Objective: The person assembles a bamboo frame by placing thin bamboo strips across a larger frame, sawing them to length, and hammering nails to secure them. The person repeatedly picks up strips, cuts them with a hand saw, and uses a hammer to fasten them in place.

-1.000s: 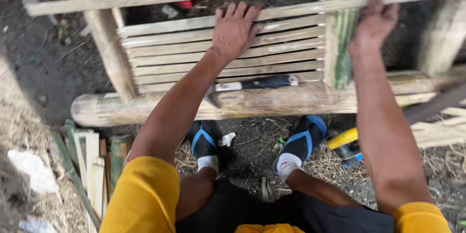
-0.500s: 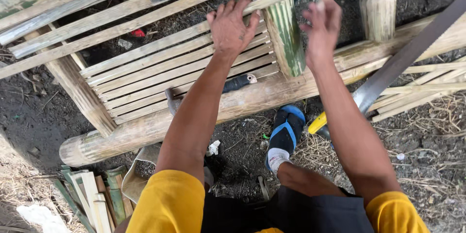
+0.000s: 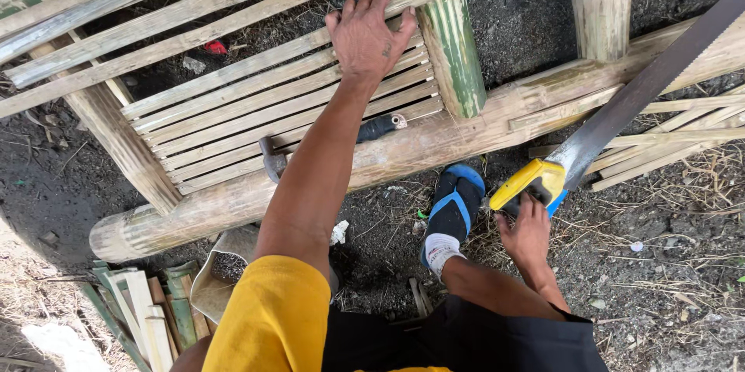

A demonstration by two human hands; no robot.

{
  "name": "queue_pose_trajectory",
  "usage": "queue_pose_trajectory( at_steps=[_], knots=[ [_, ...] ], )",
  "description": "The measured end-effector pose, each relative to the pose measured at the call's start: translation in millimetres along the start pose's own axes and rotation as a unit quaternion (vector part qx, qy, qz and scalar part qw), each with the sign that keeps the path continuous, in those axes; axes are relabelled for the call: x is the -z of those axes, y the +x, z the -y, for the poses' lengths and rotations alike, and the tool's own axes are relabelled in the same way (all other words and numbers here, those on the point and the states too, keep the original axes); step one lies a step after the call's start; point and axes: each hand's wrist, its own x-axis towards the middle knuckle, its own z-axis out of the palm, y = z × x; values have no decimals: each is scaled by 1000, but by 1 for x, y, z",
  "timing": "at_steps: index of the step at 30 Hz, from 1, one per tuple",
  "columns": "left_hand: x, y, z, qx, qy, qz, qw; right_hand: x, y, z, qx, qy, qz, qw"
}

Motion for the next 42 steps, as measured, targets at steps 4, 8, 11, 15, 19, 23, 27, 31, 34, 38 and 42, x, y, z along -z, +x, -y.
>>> queue_pose_trajectory(
  at_steps=[4,8,11,15,19,23,27,31,34,38,42],
  knots=[
    [2,4,-3,14,1,13,1000,-10,15,5,-87,-35,73,993],
    [0,2,-1,-1,-7,-19,1000,-21,9,-10,-31,78,-14,996],
    [-7,3,1,14,16,6,1000,-13,-14,4,-36,234,-115,965],
    [-16,3,13,-57,39,-55,996,30,-56,29,-81,272,-259,923],
    [-4,0,-16,-97,68,67,991,76,-88,34,-86,261,-257,926],
    [-9,-47,-113,-114,-12,265,957,112,-111,18,40,211,-324,921],
    [-20,-81,-212,-135,-7,365,921,119,-118,6,-6,270,-376,887],
    [-19,-75,-254,-149,31,381,912,89,-103,-4,-45,327,-358,873],
    [-22,-80,-256,-140,49,391,908,70,-100,-5,-50,427,-334,839],
    [-25,-74,-263,-106,71,405,905,67,-100,-3,-10,474,-319,821],
    [-24,-73,-264,-116,81,397,907,63,-119,-12,-30,423,-284,860]
  ],
)
